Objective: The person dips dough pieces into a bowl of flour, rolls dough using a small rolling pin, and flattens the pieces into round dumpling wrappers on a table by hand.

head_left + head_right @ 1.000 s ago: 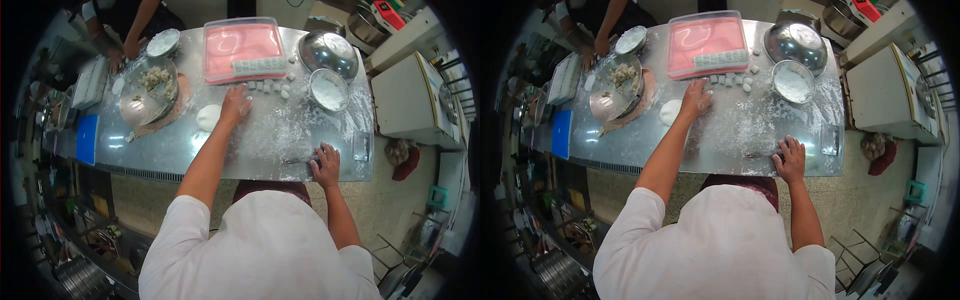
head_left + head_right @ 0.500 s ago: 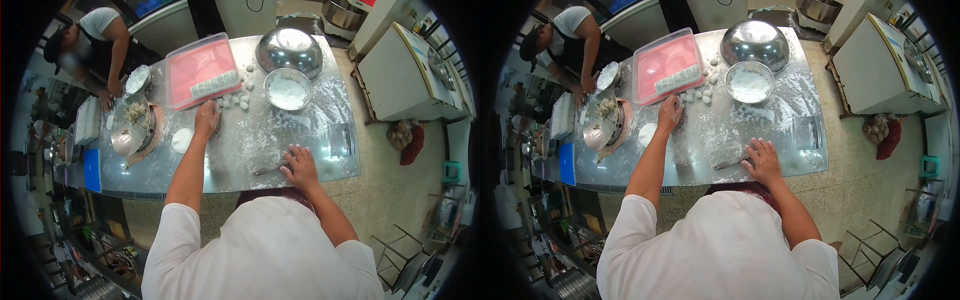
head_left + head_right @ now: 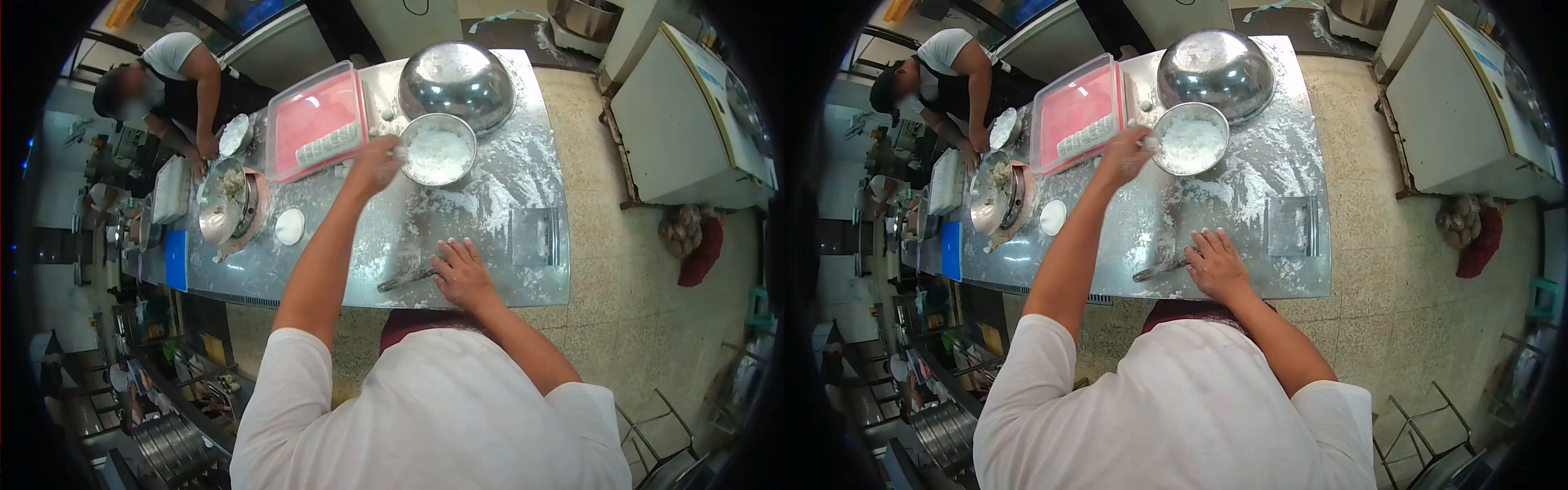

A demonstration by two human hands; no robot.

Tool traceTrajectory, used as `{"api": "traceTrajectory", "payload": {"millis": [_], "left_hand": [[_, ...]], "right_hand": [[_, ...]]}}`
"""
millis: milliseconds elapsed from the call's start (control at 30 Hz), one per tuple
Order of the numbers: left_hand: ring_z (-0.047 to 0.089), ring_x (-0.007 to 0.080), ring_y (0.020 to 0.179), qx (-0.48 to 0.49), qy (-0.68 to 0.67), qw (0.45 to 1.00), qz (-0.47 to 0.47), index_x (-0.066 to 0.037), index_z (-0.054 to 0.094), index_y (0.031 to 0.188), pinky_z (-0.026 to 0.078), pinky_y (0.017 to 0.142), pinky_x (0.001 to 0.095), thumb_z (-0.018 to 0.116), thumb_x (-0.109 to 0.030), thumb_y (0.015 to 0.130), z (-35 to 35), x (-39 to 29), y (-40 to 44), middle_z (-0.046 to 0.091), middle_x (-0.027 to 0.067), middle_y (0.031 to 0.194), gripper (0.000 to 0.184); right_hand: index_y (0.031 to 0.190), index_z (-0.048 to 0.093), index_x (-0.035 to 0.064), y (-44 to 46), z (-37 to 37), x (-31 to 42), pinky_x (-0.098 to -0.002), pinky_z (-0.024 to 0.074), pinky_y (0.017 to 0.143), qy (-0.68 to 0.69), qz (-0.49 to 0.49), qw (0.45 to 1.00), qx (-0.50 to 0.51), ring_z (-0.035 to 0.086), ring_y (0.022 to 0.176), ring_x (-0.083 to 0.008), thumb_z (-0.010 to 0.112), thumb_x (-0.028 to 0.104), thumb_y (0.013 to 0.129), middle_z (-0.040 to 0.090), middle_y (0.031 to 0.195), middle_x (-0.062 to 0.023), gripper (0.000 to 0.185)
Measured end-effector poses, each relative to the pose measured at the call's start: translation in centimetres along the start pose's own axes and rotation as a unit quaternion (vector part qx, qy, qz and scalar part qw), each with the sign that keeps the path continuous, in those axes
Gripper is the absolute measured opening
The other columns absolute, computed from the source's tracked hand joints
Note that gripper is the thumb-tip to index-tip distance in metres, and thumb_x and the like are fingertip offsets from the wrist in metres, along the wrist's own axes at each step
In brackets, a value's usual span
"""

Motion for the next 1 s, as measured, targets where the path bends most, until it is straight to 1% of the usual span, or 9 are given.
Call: {"api": "traceTrajectory", "payload": {"millis": [67, 133, 200, 300, 500, 667, 767, 833, 1000], "left_hand": [[0.067, 0.0269, 0.094, 0.018, 0.142, 0.976, 0.162, -0.005, 0.067, 0.108, 0.054, 0.080, 0.0360, 0.071, -0.006, 0.081, 3.3, -3.5, 1.6, 0.066, 0.0158, 0.102, 0.026], [0.068, 0.0309, 0.094, 0.070, 0.067, 0.992, 0.077, -0.005, 0.066, 0.105, 0.054, 0.079, 0.0395, 0.072, -0.006, 0.079, 9.5, 4.4, 4.8, 0.067, 0.0178, 0.103, 0.027], [0.067, 0.0412, 0.095, 0.167, 0.242, 0.942, 0.164, -0.005, 0.066, 0.104, 0.054, 0.076, 0.0490, 0.073, -0.008, 0.074, 12.3, 2.4, 3.9, 0.068, 0.0223, 0.107, 0.031], [0.068, 0.0410, 0.100, 0.279, 0.363, 0.876, 0.152, -0.004, 0.069, 0.104, 0.055, 0.087, 0.0463, 0.065, -0.006, 0.079, 15.0, 3.1, 5.2, 0.070, 0.0235, 0.104, 0.025], [0.068, 0.0421, 0.099, 0.235, 0.180, 0.936, 0.192, -0.004, 0.069, 0.103, 0.055, 0.085, 0.0482, 0.066, -0.015, 0.079, 13.2, -2.5, 3.7, 0.071, 0.0229, 0.099, 0.027], [0.067, 0.0427, 0.103, 0.230, 0.256, 0.920, 0.189, -0.002, 0.067, 0.097, 0.054, 0.086, 0.0487, 0.066, -0.016, 0.078, 13.7, -3.5, 5.2, 0.070, 0.0267, 0.106, 0.023], [0.065, 0.0449, 0.097, 0.097, 0.087, 0.990, 0.053, -0.003, 0.062, 0.097, 0.053, 0.082, 0.0499, 0.070, -0.013, 0.076, 10.7, -4.1, 5.6, 0.068, 0.0259, 0.097, 0.025], [0.064, 0.0453, 0.097, 0.161, 0.223, 0.954, 0.119, -0.002, 0.060, 0.096, 0.053, 0.083, 0.0493, 0.069, -0.012, 0.076, 13.9, -0.6, 5.5, 0.068, 0.0261, 0.095, 0.024], [0.069, 0.0411, 0.093, 0.146, 0.178, 0.951, 0.208, -0.005, 0.069, 0.108, 0.056, 0.085, 0.0463, 0.068, -0.011, 0.079, 14.0, -2.2, 4.3, 0.072, 0.0228, 0.104, 0.030]], "right_hand": [[0.124, 0.068, 0.0128, 0.0, 0.0, -0.1, -0.0518, 0.0282, 0.122, 0.012, -0.004, 1.000, 0.002, 0.048, 0.138, -0.0325, 0.072, 0.029, 0.087, 0.056, 0.144, -0.0133, 0.040], [0.124, 0.068, 0.0116, -0.1, 0.4, -0.2, -0.0514, 0.0272, 0.123, 0.017, -0.007, 1.000, 0.001, 0.047, 0.139, -0.0328, 0.071, 0.029, 0.089, 0.055, 0.145, -0.0139, 0.040], [0.125, 0.067, 0.0105, -0.2, 0.5, -0.4, -0.0511, 0.0261, 0.123, 0.018, -0.010, 1.000, 0.003, 0.046, 0.140, -0.0331, 0.069, 0.030, 0.090, 0.055, 0.146, -0.0146, 0.040], [0.123, 0.068, 0.0121, -0.2, 0.3, -0.3, -0.0520, 0.0292, 0.122, 0.018, -0.017, 1.000, -0.016, 0.049, 0.137, -0.0336, 0.072, 0.028, 0.087, 0.057, 0.142, -0.0140, 0.040], [0.121, 0.069, 0.0115, -0.4, 0.7, -0.5, -0.0519, 0.0295, 0.122, 0.027, -0.010, 0.999, -0.032, 0.049, 0.137, -0.0341, 0.072, 0.028, 0.086, 0.057, 0.142, -0.0147, 0.039], [0.122, 0.069, 0.0129, -0.2, 0.3, -0.3, -0.0536, 0.0288, 0.122, 0.010, -0.005, 1.000, -0.021, 0.049, 0.138, -0.0328, 0.071, 0.030, 0.087, 0.057, 0.142, -0.0130, 0.039], [0.122, 0.069, 0.0136, -0.2, 0.4, -0.2, -0.0546, 0.0275, 0.122, 0.001, 0.002, 1.000, -0.021, 0.049, 0.138, -0.0319, 0.071, 0.030, 0.087, 0.057, 0.143, -0.0127, 0.039], [0.123, 0.068, 0.0136, -0.3, 0.5, 0.0, -0.0547, 0.0264, 0.122, -0.008, 0.002, 1.000, -0.018, 0.048, 0.138, -0.0322, 0.070, 0.031, 0.088, 0.056, 0.144, -0.0131, 0.039], [0.124, 0.067, 0.0147, -0.6, -0.2, 0.3, -0.0543, 0.0244, 0.123, -0.022, 0.039, 0.999, -0.030, 0.047, 0.139, -0.0316, 0.069, 0.032, 0.088, 0.055, 0.145, -0.0130, 0.040]]}}
Point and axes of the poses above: each hand's wrist, its own y-axis towards the middle knuckle, its own z-axis out of the palm, x = y × z, the point moved 9 cm from there along y, towards the middle knuckle
